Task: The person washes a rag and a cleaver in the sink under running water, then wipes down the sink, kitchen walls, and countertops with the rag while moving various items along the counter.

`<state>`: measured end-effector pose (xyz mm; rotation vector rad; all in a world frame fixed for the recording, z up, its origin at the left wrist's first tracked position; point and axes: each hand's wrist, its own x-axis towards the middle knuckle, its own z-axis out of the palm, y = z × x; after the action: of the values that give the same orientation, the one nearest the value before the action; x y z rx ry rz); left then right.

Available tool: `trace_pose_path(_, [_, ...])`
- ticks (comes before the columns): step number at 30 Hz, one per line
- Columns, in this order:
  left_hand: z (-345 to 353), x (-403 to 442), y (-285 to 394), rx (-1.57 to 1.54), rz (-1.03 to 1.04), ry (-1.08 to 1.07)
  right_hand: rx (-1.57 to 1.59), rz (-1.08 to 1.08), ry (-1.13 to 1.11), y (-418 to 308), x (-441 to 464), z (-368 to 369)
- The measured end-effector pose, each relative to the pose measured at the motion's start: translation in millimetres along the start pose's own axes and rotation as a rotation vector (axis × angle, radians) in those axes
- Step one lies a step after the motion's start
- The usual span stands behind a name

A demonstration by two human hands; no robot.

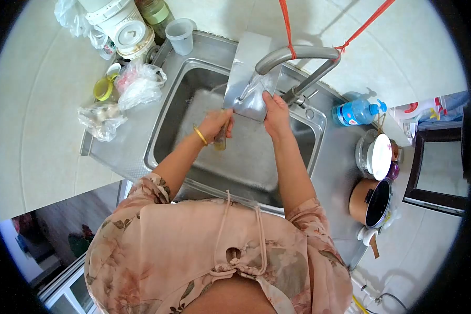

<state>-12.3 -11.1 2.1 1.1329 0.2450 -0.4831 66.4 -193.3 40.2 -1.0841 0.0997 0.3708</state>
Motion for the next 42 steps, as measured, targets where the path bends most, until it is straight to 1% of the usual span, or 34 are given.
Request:
trace_pose_path(4, [0, -30, -38, -0.185, -0.059, -0.065, -0.001, 0.003, 0.07, -12, 17, -2])
trace_pose_path(7, [-1, -38, -46, -0.194, -0.108, -0.096, 0.089, -0.023, 0.076, -21, 18, 0])
trace_pose_path(10, [-1, -29, -25, -0.109, 0.085, -0.017, 0.12, -0.027, 0.067, -20, 18, -3])
trace_pose_path(13, [-12, -12, -13, -0.071, 0.117, -0.074, 0.169, -0.023, 0.095, -27, 12, 2])
trace_pose_path(16, [-9, -10, 4, -0.169, 0.042, -0.173, 0.225, 0.0, 0.074, -32, 13, -3])
trace_pose_path(19, [9, -19, 22, -0.387, -0.13, -0.235, 0.21, 0.069, 0.104, -34, 15, -8])
trace_pose_path(22, [13, -21, 20, -0.595, -0.162, -0.315, 0.275, 0.162, 0.025, -20, 19, -23])
trace_pose_path(25, [23, -35, 19, -0.612, -0.154, -0.247, 0.048, 0.145, 0.16, -7, 15, -24])
trace_pose_path(28, [28, -39, 14, -0.538, -0.172, -0.086, -1.096, -0.653, 0.494, 6, -17, -7])
trace_pose_path(29, [29, -39, 13, -0.533, -0.152, -0.072, -1.147, -0.679, 0.336, -8, -42, 17])
trace_pose_path(31, [31, -41, 8, -0.526, -0.119, -0.044, -1.424, -0.77, -0.133, 9, -79, 37])
trace_pose_path(33, [69, -42, 41, -0.811, -0.092, 0.34, -1.525, -0.506, -0.478, 32, -95, 63])
trace_pose_path(35, [72, -44, 43, -0.74, -0.039, 0.39, -1.582, -0.594, -0.353, 25, -80, 69])
trace_pose_path(36, [55, -44, 25, -0.531, -0.007, 0.245, -1.607, -0.634, -0.289, 20, -70, 71])
trace_pose_path(37, [48, -50, 17, -0.321, 0.018, 0.103, -1.567, -0.655, -0.274, 18, -63, 71])
trace_pose_path(39, [47, -53, 15, -0.251, 0.023, 0.12, -1.487, -0.709, -0.234, 10, -50, 71])
trace_pose_path(40, [49, -54, 20, -0.216, 0.031, 0.125, -1.447, -0.685, -0.226, 12, -56, 72])
trace_pose_path(42, [61, -62, 27, -0.324, 0.017, 0.155, -1.367, -0.636, -0.228, 23, -70, 74])
